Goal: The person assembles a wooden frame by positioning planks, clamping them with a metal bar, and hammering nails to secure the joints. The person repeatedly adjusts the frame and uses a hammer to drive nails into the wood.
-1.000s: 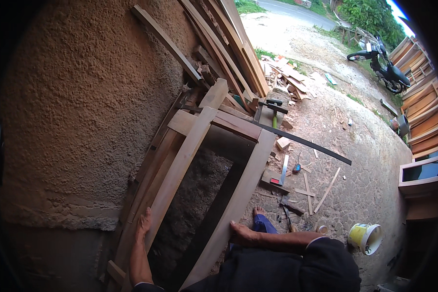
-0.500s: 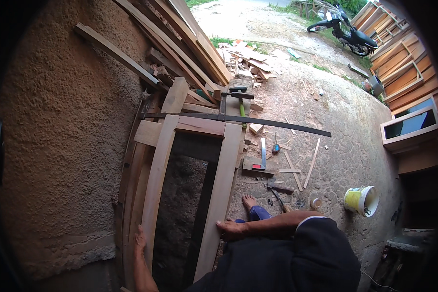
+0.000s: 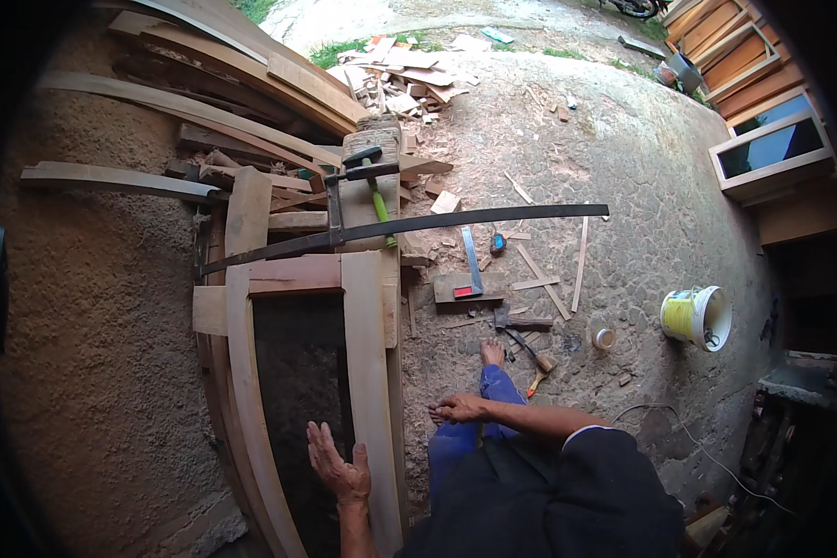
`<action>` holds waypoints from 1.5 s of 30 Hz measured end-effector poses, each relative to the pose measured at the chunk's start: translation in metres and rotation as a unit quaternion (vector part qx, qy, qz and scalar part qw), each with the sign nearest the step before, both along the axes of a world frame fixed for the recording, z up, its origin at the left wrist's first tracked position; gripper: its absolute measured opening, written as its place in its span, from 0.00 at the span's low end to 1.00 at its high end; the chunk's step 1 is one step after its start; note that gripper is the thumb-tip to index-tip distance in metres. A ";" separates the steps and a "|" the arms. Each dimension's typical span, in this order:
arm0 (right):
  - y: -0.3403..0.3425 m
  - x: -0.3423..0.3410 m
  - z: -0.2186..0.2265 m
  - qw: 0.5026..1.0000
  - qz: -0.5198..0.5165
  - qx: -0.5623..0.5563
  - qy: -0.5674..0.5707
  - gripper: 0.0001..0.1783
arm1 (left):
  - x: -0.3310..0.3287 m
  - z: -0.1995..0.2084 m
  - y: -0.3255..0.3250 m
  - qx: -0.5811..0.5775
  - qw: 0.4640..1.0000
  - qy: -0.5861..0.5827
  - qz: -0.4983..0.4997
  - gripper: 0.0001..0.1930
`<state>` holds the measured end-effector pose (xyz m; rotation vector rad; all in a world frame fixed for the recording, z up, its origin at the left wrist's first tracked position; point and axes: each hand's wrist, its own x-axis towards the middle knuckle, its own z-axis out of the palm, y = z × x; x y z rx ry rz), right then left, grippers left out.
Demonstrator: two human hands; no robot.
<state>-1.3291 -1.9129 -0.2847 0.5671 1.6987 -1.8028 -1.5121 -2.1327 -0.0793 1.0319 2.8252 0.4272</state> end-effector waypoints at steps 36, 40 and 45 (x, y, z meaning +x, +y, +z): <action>0.204 0.038 -0.339 0.727 -0.667 0.095 -0.129 0.22 | 0.032 -0.063 0.039 -0.148 0.982 0.063 -0.100 0.45; 0.206 0.147 -0.163 0.847 -0.524 0.047 -0.075 0.20 | 0.031 -0.053 0.057 -0.131 0.987 0.043 -0.085 0.49; 0.232 0.214 0.029 0.845 -0.532 -0.046 -0.023 0.20 | 0.029 -0.043 0.071 -0.086 0.993 0.032 -0.076 0.49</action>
